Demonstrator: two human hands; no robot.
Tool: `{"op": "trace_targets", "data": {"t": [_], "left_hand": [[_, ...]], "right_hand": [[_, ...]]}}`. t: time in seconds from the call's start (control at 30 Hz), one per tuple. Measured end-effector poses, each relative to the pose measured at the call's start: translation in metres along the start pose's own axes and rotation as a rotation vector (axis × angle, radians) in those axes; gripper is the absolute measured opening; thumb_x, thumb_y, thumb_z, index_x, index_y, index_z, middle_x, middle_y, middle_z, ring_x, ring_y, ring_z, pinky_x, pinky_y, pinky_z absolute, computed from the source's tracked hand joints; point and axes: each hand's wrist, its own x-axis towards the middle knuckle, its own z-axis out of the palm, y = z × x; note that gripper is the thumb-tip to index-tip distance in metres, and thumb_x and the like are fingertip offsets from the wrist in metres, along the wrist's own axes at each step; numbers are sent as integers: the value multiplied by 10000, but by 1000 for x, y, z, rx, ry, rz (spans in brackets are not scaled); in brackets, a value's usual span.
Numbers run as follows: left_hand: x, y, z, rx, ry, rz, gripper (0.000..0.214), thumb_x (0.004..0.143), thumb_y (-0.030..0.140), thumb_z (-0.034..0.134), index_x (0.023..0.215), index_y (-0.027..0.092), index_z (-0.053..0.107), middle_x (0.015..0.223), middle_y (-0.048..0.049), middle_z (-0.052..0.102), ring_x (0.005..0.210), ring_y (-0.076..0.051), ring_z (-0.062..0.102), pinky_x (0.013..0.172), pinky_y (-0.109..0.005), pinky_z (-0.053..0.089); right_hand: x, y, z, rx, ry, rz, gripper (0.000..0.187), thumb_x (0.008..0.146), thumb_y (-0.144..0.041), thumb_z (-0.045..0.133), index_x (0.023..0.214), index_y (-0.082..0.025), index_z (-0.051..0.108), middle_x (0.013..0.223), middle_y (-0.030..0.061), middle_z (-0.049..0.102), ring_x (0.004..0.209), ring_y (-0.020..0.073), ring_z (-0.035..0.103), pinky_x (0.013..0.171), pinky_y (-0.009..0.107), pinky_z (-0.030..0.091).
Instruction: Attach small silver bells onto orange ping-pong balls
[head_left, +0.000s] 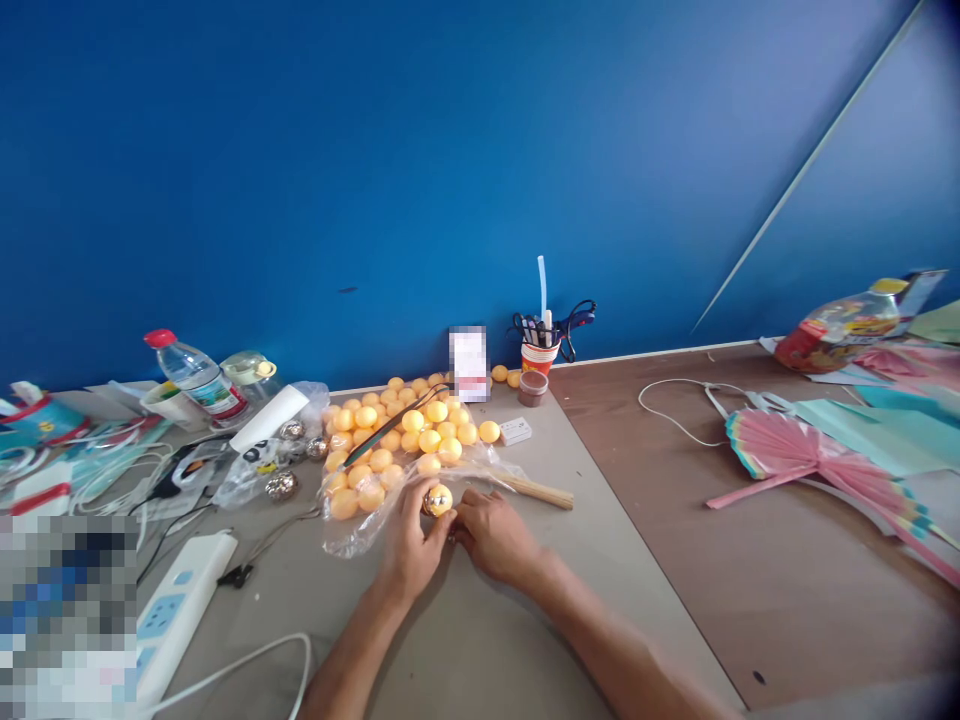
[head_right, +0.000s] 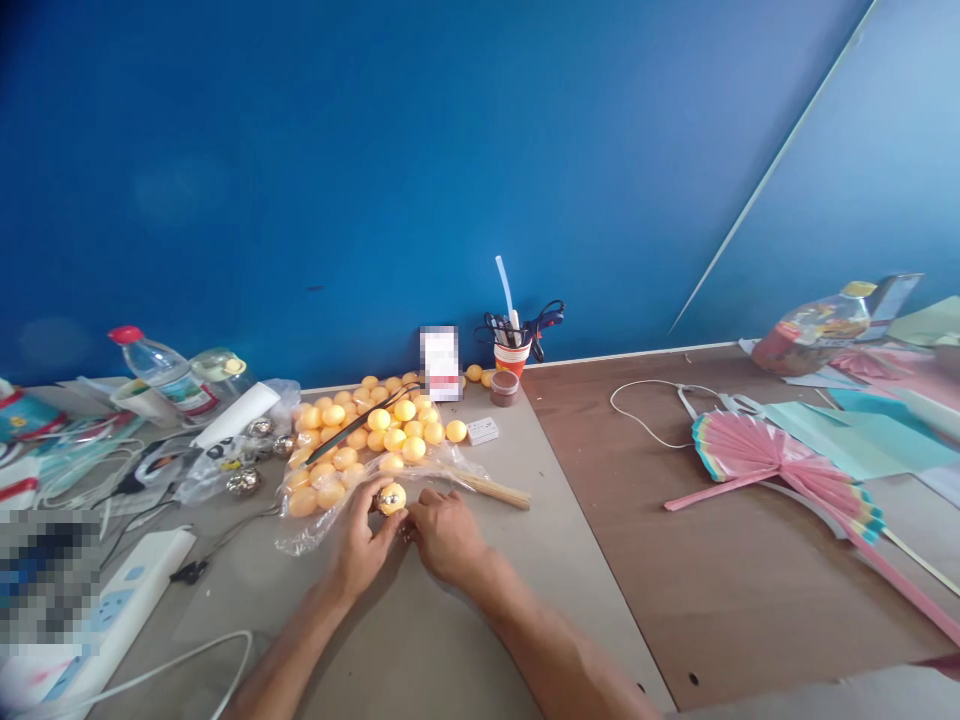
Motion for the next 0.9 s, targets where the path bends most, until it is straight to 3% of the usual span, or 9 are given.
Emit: {"op": "trace_targets", "data": {"t": [0.17, 0.37, 0.53, 0.73, 0.9], "left_hand": [[-2, -4, 2, -29, -18, -57, 283, 848, 239, 557, 1127, 193, 543, 1134, -115, 651, 1075, -252, 628, 865, -397, 548], [-1, -6, 2, -96, -48, -86, 308, 849, 272, 579, 1145, 193, 548, 1135, -117, 656, 1065, -255, 629, 862, -408, 553], [-5, -4, 3, -184, -115, -146, 310, 867, 269, 564, 1165, 194, 527, 1181, -119, 633, 1037, -235, 639, 869, -399, 555], [-3, 5, -2, -232, -194, 11, 289, 845, 182, 569, 1133, 204, 558, 1197, -115, 609, 1164, -246, 568, 987, -433, 488], [0, 14, -5, -239, -309, 44, 357, 839, 139, 560, 1188, 215, 549, 1159, -118, 627, 1121, -241, 590, 969, -441, 499]], "right_hand": [[1, 6, 3, 139, 94, -6, 135, 799, -109, 533, 730, -159, 637, 776, 55, 629, 674, 163, 534, 664, 287, 377], [4, 13, 0, 466, 338, 152, 171, 725, -53, 482, 701, -165, 608, 791, 53, 623, 716, 165, 558, 676, 266, 408], [5, 10, -4, 585, 341, 208, 168, 682, -49, 482, 673, -164, 604, 734, 29, 618, 677, 151, 544, 654, 253, 400], [6, 9, -10, 689, 345, 271, 151, 666, -72, 470, 649, -169, 585, 686, 6, 596, 658, 145, 517, 644, 251, 393], [6, 12, -11, 659, 340, 270, 137, 657, -71, 473, 626, -176, 555, 656, -4, 562, 636, 142, 497, 613, 246, 375]]}}
